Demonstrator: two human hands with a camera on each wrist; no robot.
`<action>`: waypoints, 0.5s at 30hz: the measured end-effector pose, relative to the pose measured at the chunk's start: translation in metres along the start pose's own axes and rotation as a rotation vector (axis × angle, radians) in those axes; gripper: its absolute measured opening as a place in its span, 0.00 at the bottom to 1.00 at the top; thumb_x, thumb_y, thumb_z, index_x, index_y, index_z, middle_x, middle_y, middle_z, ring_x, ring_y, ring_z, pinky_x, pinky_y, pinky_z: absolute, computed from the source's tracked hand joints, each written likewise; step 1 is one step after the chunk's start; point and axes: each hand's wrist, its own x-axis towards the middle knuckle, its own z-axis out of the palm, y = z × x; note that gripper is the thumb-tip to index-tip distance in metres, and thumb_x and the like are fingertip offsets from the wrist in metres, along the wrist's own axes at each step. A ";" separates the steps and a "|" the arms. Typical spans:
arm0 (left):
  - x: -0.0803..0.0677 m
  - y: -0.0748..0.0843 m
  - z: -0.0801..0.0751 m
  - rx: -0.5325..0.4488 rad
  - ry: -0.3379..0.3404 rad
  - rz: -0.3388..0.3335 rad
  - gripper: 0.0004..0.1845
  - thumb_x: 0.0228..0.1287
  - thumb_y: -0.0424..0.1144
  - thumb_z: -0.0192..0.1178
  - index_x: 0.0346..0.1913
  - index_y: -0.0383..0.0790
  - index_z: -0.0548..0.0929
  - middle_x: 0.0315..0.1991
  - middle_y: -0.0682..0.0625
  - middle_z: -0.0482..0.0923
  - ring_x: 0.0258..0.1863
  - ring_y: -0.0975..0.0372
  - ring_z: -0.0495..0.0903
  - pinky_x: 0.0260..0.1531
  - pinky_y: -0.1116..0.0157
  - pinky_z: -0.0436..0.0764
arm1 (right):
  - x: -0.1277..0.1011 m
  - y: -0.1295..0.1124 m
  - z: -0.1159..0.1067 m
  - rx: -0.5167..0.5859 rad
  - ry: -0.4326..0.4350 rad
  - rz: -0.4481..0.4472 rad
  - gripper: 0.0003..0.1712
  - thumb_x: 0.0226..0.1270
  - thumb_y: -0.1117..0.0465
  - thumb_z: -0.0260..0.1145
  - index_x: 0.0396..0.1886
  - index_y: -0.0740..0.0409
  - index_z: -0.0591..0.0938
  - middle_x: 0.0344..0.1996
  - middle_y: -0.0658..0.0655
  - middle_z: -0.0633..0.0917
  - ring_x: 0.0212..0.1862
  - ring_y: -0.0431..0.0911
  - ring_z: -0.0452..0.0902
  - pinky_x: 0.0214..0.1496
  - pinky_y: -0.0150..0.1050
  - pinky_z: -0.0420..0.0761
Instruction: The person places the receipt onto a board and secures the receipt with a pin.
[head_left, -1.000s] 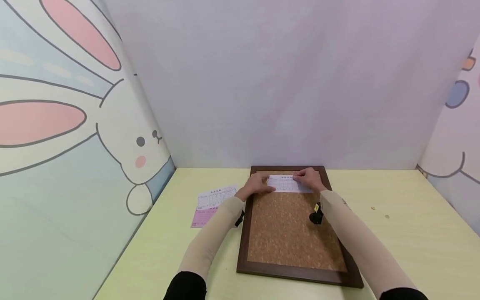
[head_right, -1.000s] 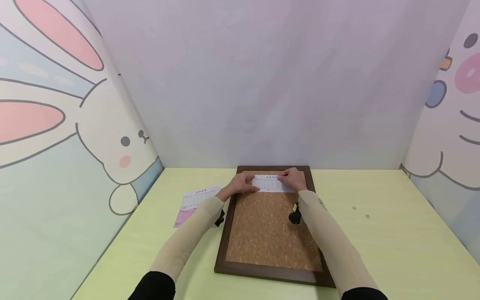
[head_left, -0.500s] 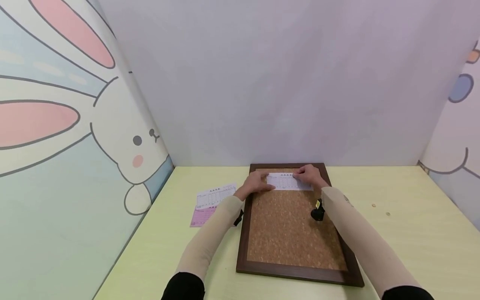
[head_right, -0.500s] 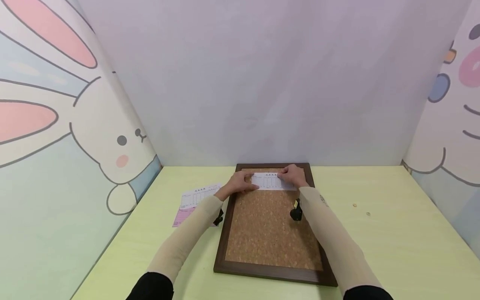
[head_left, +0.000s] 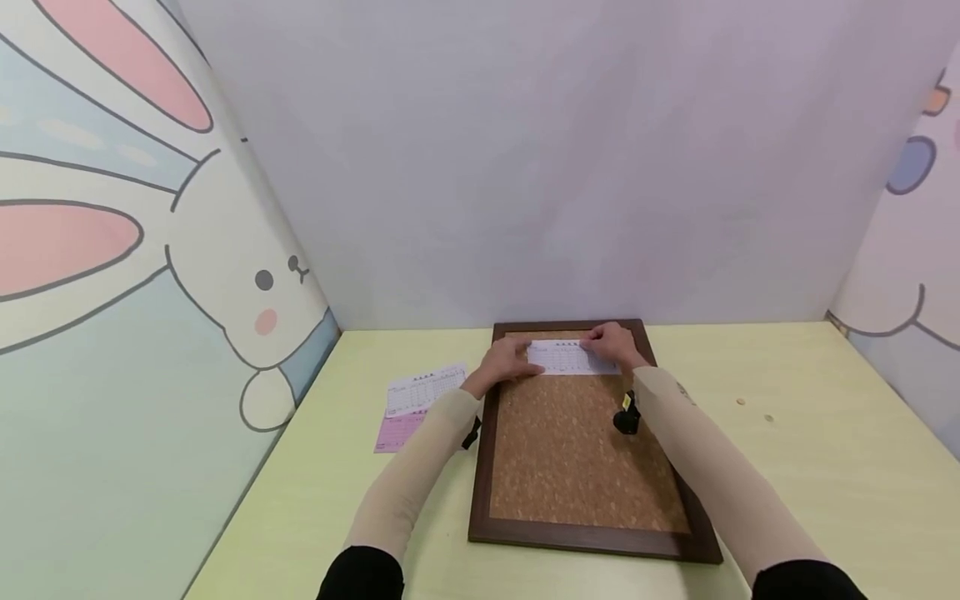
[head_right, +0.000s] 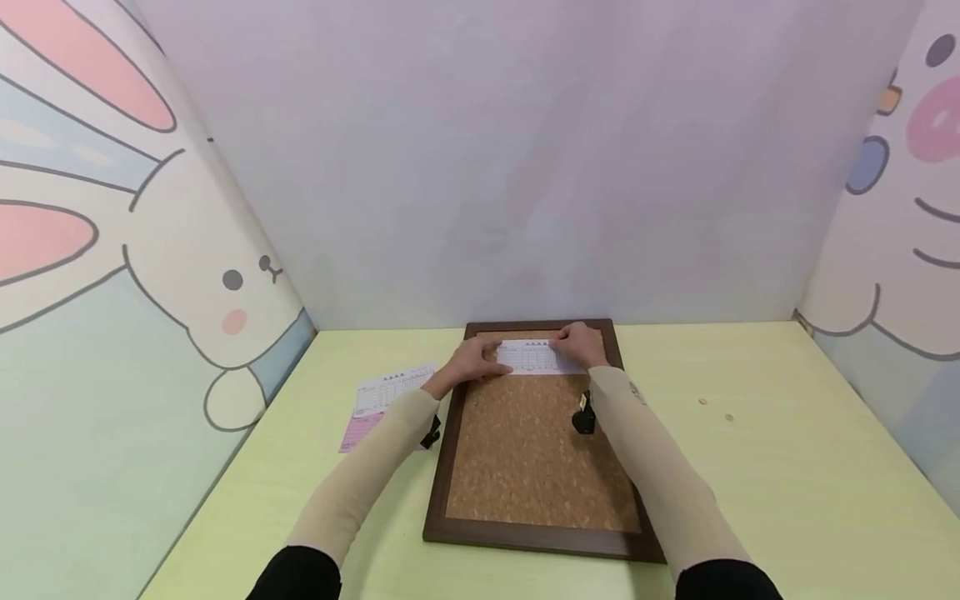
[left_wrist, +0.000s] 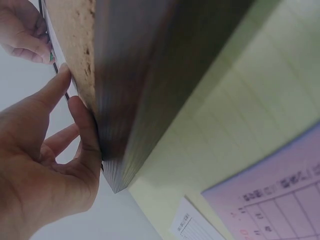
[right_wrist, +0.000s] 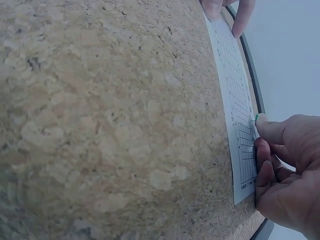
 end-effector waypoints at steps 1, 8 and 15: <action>0.000 0.000 0.000 0.002 0.000 -0.002 0.39 0.65 0.50 0.70 0.74 0.38 0.70 0.74 0.42 0.70 0.74 0.50 0.69 0.71 0.52 0.70 | 0.000 -0.001 0.000 -0.002 0.004 0.000 0.18 0.78 0.56 0.61 0.52 0.67 0.85 0.52 0.67 0.85 0.47 0.53 0.75 0.53 0.46 0.75; -0.001 0.001 -0.004 -0.011 0.015 -0.003 0.38 0.65 0.48 0.71 0.74 0.37 0.71 0.74 0.41 0.70 0.74 0.49 0.69 0.72 0.51 0.70 | -0.003 -0.007 0.002 0.026 0.033 0.006 0.17 0.77 0.57 0.62 0.52 0.67 0.85 0.52 0.67 0.85 0.47 0.53 0.75 0.54 0.46 0.74; -0.001 0.002 -0.001 0.001 0.008 -0.008 0.38 0.65 0.48 0.71 0.73 0.37 0.71 0.73 0.41 0.70 0.74 0.49 0.69 0.71 0.51 0.70 | -0.010 -0.007 0.004 0.070 0.067 0.017 0.15 0.76 0.60 0.64 0.49 0.68 0.86 0.51 0.68 0.85 0.46 0.54 0.75 0.55 0.49 0.75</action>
